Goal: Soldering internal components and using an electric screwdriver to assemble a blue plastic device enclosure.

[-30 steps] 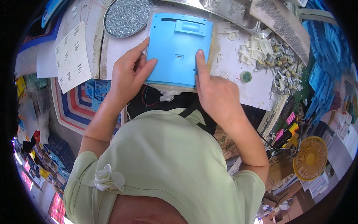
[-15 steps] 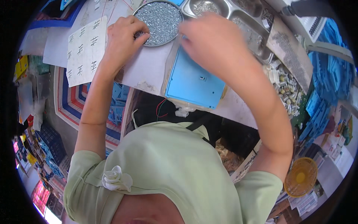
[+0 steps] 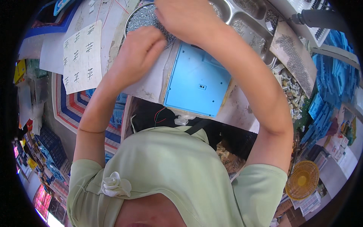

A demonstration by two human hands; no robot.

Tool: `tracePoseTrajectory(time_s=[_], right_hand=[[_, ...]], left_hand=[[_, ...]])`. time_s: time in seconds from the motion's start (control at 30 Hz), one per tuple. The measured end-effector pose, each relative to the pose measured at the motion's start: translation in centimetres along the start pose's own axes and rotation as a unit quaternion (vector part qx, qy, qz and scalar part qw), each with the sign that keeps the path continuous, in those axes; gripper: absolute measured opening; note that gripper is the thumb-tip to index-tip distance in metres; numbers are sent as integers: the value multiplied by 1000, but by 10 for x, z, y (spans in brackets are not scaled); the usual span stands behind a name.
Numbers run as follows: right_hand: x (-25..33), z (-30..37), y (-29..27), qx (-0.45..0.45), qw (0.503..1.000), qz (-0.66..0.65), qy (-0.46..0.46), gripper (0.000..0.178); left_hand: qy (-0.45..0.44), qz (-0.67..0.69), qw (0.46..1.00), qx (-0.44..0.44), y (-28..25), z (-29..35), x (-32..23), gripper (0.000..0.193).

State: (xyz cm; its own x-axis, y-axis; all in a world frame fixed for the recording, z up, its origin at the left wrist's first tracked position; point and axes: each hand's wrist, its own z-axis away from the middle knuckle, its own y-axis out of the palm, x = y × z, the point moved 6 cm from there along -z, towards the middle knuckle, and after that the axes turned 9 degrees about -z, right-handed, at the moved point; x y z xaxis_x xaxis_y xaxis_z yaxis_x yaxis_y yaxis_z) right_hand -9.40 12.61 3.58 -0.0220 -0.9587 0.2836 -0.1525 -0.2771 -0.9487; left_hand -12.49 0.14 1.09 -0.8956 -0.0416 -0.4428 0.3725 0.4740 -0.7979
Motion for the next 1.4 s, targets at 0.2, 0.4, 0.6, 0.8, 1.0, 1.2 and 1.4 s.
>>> tracePoseTrajectory(time_s=[0.2,0.4,0.6,0.8,1.0,1.2,1.4], right_hand=[[-36,103,-54,-63,996,-55,31,6],[-50,141,-47,-23,997,-58,42,6],[-45,136,-46,19,1000,-21,0,7],[-57,138,-61,3,996,-76,39,8],[-24,187,-44,-44,992,-82,88,18],[6,200,-42,-136,987,-78,46,8],[5,183,-46,-46,988,-123,77,8]], left_hand=[[64,-70,994,46,10,-10,-29,14],[141,-184,970,70,12,-18,-44,14],[124,-162,970,131,11,-23,-43,19],[36,-247,967,52,-5,-23,25,18],[-6,-167,985,51,-1,-10,46,13],[-12,-40,999,11,-9,-11,6,12],[91,94,988,81,19,8,-107,12]])
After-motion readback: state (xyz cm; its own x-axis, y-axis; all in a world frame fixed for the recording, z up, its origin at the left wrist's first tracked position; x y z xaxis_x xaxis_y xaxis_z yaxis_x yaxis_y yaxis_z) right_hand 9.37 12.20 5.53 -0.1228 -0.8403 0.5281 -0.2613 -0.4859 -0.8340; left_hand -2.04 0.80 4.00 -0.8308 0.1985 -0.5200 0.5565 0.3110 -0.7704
